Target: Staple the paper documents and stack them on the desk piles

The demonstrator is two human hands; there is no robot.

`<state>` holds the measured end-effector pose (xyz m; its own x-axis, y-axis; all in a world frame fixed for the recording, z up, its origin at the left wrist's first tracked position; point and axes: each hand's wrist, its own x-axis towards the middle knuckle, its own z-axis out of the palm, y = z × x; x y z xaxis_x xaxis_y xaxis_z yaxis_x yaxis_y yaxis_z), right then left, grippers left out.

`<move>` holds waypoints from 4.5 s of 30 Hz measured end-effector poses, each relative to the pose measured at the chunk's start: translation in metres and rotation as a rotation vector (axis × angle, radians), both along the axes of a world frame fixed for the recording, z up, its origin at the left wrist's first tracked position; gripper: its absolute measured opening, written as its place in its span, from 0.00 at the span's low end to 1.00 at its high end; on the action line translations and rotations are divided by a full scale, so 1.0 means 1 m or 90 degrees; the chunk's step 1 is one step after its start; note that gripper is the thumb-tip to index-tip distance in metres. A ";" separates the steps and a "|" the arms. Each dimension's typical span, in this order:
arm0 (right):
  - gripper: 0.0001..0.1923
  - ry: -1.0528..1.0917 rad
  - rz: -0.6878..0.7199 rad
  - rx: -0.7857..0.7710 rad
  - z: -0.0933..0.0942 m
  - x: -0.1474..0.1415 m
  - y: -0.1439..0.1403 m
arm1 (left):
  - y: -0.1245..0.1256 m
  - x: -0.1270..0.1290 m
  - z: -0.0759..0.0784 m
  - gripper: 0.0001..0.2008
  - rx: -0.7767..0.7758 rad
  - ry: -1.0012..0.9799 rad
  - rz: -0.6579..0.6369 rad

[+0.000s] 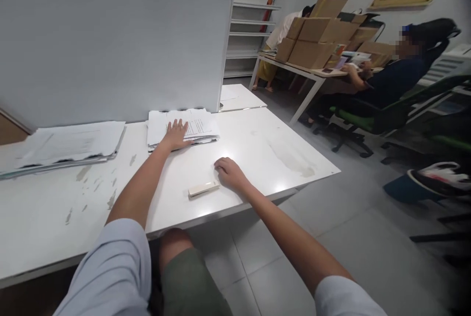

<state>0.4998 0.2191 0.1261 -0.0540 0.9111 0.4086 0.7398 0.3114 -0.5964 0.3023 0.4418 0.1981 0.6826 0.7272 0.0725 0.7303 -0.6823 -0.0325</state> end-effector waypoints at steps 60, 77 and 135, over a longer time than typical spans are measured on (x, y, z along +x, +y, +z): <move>0.12 -0.040 -0.040 0.012 -0.003 0.005 -0.008 | -0.174 -0.205 -0.027 0.18 -0.005 -0.091 0.053; 0.12 -0.043 -0.057 0.004 0.002 0.011 -0.008 | -0.294 -0.112 -0.045 0.12 -0.044 -0.173 -0.041; 0.11 -0.019 -0.040 0.011 -0.001 -0.003 0.001 | -0.301 -0.196 -0.068 0.37 0.042 -0.140 0.042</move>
